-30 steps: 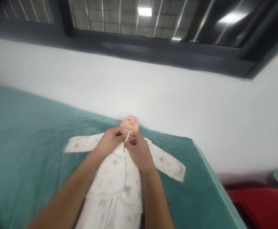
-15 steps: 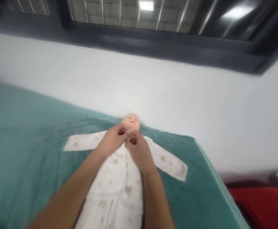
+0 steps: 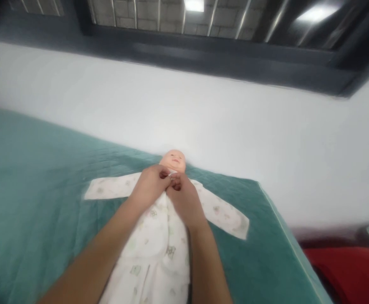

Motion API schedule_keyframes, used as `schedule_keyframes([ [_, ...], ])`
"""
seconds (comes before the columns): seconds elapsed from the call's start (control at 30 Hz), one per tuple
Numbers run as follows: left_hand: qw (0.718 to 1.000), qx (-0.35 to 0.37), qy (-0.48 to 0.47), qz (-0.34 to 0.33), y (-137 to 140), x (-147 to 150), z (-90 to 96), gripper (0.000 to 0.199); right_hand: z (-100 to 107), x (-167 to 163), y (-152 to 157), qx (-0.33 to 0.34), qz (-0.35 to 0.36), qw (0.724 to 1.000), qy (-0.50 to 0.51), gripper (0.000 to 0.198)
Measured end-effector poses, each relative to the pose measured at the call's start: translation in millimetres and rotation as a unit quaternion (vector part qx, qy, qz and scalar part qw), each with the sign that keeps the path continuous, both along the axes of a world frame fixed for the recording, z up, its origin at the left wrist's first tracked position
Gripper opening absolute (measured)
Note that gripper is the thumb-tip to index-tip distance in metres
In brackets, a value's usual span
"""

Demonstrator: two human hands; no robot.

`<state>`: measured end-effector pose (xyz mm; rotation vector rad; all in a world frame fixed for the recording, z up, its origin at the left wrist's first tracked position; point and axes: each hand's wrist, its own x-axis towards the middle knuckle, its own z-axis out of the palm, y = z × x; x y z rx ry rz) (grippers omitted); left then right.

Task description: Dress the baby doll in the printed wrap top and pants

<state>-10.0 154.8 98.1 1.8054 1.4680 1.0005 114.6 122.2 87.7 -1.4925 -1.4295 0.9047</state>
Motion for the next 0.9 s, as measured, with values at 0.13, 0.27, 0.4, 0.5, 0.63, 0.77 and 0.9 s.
schedule_keyframes([
  [0.13,1.0,0.012,-0.005,-0.009,1,-3,-1.9,0.018,0,0,0,-0.007,-0.007,1.0,-0.005,0.027],
  [0.27,0.998,0.011,-0.051,-0.028,4,-10,-5.3,0.023,1,-1,1,-0.007,-0.021,1.0,-0.006,0.032],
  [0.4,0.996,0.0,-0.077,-0.034,7,-14,-7.0,0.015,1,0,1,-0.01,-0.022,1.0,-0.009,0.033],
  [0.5,0.996,-0.011,-0.085,-0.018,7,-14,-6.1,0.012,0,1,2,-0.006,-0.021,1.0,-0.008,0.033],
  [0.63,0.998,-0.01,-0.062,-0.007,7,-13,-4.9,0.015,1,3,2,-0.006,-0.009,1.0,-0.007,0.034],
  [0.77,0.997,-0.007,-0.064,-0.046,9,-18,-8.8,0.017,2,4,1,-0.007,0.003,1.0,-0.003,0.033],
  [0.9,0.993,-0.013,-0.071,-0.09,10,-24,-11.9,0.015,3,4,-1,-0.007,0.014,1.0,-0.02,0.03],
])
